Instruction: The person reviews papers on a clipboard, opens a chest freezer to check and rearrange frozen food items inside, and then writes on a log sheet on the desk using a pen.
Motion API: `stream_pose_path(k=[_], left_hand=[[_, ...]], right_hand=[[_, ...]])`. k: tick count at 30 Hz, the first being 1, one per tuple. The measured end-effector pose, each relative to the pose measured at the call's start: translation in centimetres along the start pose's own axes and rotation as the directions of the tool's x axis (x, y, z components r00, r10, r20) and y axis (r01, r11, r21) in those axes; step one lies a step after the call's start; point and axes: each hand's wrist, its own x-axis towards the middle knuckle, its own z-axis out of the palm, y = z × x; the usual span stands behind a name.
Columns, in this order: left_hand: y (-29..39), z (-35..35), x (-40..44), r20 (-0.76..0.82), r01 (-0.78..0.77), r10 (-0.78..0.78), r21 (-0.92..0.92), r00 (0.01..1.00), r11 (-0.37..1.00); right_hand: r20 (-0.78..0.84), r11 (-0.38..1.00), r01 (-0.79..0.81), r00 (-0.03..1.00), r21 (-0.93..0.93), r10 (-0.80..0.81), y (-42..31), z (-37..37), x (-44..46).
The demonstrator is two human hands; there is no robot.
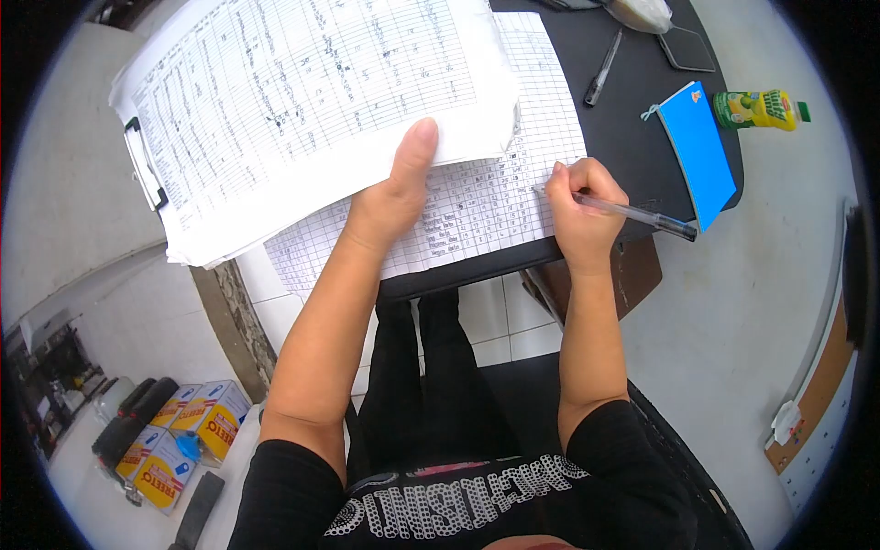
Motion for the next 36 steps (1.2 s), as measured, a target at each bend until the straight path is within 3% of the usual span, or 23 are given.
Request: stream_pose_path(k=[1,4,7,8,11,19,22,26,29,33,36], left_hand=[[0.0,0.0,0.0,-0.001,0.008,-0.008,0.006,1.0,1.0],[-0.1,-0.2,0.0,0.013,-0.011,0.011,0.014,1.0,1.0],[-0.7,-0.5,-0.3,-0.016,0.1,-0.1,0.029,0.995,0.995],[-0.3,-0.5,-0.3,0.0,0.069,-0.069,0.064,0.998,0.996],[0.2,-0.3,-0.4,0.027,-0.073,0.069,0.167,0.997,0.983],[0.9,-0.4,-0.5,0.095,0.103,-0.113,0.108,0.989,0.989],[1.3,-0.3,-0.6,0.077,0.18,-0.194,0.163,0.978,0.97],[0.9,-0.2,-0.5,0.1,0.149,-0.17,0.186,0.98,0.971],[0.4,-0.3,-0.3,0.135,0.077,-0.1,0.168,0.986,0.983],[0.3,-0.3,-0.3,0.156,0.036,-0.057,0.136,0.986,0.99],[0.4,-0.2,0.1,0.084,0.064,-0.084,0.219,0.993,0.974]], right_hand=[[0.006,1.0,0.011,1.0,-0.017,-0.011,0.0,-0.1,0.0],[-0.044,0.963,-0.126,0.989,0.239,0.14,-0.1,-0.2,0.0],[-0.046,0.932,-0.211,0.971,0.295,0.235,0.7,-0.8,-0.2],[0.01,0.915,-0.3,0.951,0.271,0.308,0.0,-1.0,-0.3],[0.011,0.896,-0.247,0.965,0.368,0.261,-0.5,-0.3,0.1],[0.049,0.898,-0.272,0.961,0.346,0.272,-0.6,-0.2,-0.2],[-0.071,0.948,-0.168,0.979,0.27,0.193,-1.7,0.0,0.2],[0.033,0.998,-0.047,0.998,0.038,0.046,-6.3,-0.8,1.1],[0.151,0.971,0.205,0.971,-0.121,-0.186,-8.1,-0.4,2.4],[0.236,0.908,0.3,0.943,-0.292,-0.236,-9.2,0.8,3.8],[0.287,0.892,0.262,0.945,-0.368,-0.16,-9.0,1.1,4.9]])
